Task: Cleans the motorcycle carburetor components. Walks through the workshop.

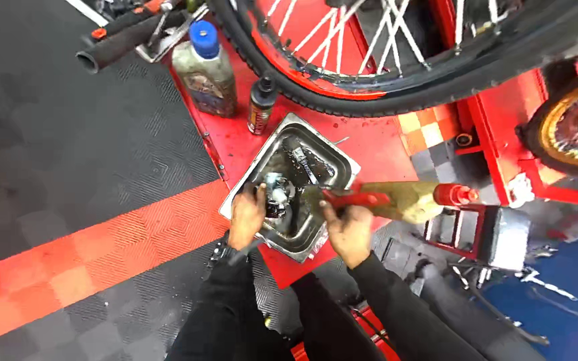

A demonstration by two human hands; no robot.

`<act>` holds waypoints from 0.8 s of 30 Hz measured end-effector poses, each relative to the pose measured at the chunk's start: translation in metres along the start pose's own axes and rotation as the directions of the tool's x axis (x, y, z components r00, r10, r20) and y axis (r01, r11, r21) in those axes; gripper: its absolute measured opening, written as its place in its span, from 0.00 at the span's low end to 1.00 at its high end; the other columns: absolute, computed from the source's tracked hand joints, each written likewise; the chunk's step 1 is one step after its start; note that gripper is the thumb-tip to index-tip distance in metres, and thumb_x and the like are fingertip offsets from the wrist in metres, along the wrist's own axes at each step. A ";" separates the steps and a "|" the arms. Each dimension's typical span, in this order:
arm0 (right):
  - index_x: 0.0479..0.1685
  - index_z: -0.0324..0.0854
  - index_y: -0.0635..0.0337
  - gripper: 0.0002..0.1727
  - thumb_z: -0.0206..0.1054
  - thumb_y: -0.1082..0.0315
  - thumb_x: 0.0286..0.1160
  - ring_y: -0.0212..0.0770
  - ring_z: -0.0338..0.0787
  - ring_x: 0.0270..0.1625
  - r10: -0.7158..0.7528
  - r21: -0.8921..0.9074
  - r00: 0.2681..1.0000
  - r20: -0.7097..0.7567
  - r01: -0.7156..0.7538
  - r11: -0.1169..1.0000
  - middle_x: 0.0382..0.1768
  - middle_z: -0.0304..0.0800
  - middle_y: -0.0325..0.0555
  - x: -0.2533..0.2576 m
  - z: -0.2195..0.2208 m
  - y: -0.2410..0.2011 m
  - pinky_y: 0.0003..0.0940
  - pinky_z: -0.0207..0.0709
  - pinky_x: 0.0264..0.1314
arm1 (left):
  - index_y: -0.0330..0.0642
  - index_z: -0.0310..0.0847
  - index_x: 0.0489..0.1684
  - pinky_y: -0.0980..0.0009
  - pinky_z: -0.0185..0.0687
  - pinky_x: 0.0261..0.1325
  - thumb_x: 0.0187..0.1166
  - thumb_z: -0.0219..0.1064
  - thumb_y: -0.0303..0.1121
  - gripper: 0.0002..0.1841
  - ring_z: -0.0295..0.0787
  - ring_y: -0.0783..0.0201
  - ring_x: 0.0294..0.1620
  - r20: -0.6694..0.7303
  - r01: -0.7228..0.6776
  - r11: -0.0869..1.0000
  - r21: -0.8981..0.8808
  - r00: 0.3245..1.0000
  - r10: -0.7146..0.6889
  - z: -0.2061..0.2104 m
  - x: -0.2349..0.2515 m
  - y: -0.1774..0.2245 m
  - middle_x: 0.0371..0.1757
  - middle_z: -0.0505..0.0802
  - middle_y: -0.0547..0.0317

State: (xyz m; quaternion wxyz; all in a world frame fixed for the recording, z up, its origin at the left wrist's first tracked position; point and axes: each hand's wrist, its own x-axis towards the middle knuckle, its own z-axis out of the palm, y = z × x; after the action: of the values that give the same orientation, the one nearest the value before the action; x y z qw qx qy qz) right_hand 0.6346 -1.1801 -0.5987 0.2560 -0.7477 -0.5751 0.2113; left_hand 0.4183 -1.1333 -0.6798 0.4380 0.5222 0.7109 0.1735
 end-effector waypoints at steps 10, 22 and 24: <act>0.57 0.90 0.49 0.12 0.70 0.62 0.78 0.49 0.93 0.53 -0.065 -0.046 0.983 0.172 0.074 0.996 0.54 0.92 0.47 0.012 0.024 0.007 0.55 0.88 0.51 | 0.38 0.84 0.58 0.30 0.82 0.51 0.91 0.47 0.57 0.30 0.90 0.34 0.49 -0.067 0.058 0.982 0.181 0.997 -0.047 -0.004 -0.007 0.020 0.45 0.92 0.34; 0.50 0.93 0.50 0.10 0.73 0.64 0.73 0.36 0.92 0.50 -0.051 0.117 0.999 0.016 0.049 0.992 0.49 0.93 0.40 -0.011 0.017 0.026 0.41 0.89 0.52 | 0.36 0.87 0.54 0.25 0.77 0.55 0.91 0.48 0.56 0.30 0.89 0.30 0.54 -0.116 0.086 0.968 0.238 0.992 -0.059 0.002 -0.007 0.030 0.49 0.92 0.30; 0.51 0.93 0.54 0.10 0.74 0.69 0.72 0.34 0.93 0.52 -0.078 0.299 0.997 -0.011 0.077 0.951 0.49 0.94 0.41 0.005 0.028 0.012 0.37 0.90 0.57 | 0.35 0.86 0.54 0.25 0.76 0.58 0.91 0.48 0.53 0.29 0.88 0.30 0.57 -0.110 0.106 0.969 0.222 0.990 -0.083 0.003 -0.007 0.032 0.51 0.92 0.30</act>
State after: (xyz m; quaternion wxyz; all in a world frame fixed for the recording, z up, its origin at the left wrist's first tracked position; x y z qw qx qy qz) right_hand 0.6279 -1.1742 -0.6282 0.3741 -0.6771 -0.5655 0.2861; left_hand 0.4404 -1.1275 -0.6559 0.3468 0.5249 0.7714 0.0957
